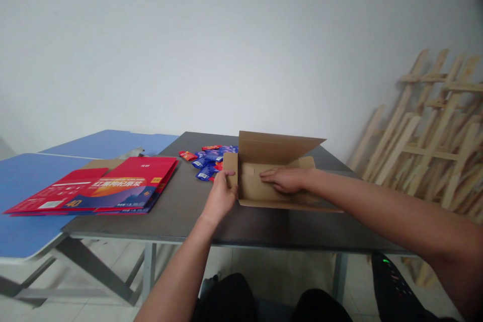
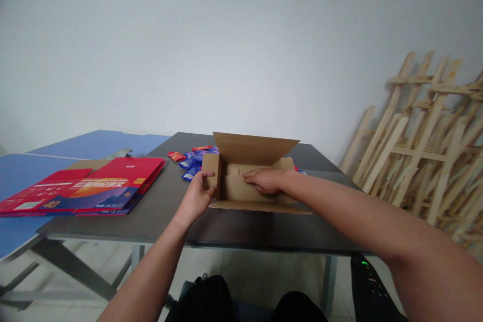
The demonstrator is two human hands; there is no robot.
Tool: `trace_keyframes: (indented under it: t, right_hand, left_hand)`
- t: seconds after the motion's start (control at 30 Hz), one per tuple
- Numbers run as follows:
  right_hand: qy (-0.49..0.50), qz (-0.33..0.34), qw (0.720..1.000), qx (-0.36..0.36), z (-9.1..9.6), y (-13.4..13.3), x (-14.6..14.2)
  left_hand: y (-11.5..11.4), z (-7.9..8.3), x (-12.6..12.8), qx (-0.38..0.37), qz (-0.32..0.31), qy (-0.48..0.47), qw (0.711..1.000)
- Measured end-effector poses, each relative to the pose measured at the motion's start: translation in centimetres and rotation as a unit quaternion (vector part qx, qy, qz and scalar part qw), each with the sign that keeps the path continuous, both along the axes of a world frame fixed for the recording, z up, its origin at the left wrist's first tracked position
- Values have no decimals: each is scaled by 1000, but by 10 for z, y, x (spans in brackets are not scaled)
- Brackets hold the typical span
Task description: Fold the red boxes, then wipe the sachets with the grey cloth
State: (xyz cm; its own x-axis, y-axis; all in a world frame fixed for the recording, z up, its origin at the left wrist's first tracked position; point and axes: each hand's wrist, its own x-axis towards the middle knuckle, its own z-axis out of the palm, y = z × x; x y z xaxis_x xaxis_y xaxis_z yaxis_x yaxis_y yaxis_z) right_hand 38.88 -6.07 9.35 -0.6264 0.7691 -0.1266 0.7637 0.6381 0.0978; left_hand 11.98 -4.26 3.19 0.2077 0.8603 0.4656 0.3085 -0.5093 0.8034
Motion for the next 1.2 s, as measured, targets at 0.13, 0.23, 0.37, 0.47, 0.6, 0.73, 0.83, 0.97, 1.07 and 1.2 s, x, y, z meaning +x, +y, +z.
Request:
trace_keyframes:
  t: [0.13,0.23,0.37,0.47,0.6,0.73,0.83,0.97,1.07,1.2]
  right_hand:
    - [26,1,998,60,29,-29,8]
    - [22,-12,994,105,41,-59,19]
    - [29,-4,988,149,32,-97,37]
    - [35,-2,983,178,17,-119,48]
    - [30,-10,985,171,3,-140,49]
    - [6,-16,983,182,-13,-150,44]
    - [3,-35,970,239,-32,-152,47]
    - [16,-61,963,260,-50,-150,52]
    - [46,-70,968,236,-52,-148,53]
    - [64,-59,978,188,-47,-145,53]
  left_hand:
    - [1,-2,0,13,-5,2,1000]
    - [1,-2,0,26,1,4,1000]
    - [0,-1,1,27,0,8,1000]
    - [1,-1,1,15,-6,6,1000]
    - [3,-2,0,0,-11,0,1000]
    - [3,-1,-2,-10,-6,5,1000]
    - [2,1,-4,-22,-12,10,1000]
    - [-1,5,-6,-45,-52,-5,998]
    - [-2,6,-7,-52,-79,-21,995]
    - [-4,7,-8,-63,-94,-14,993]
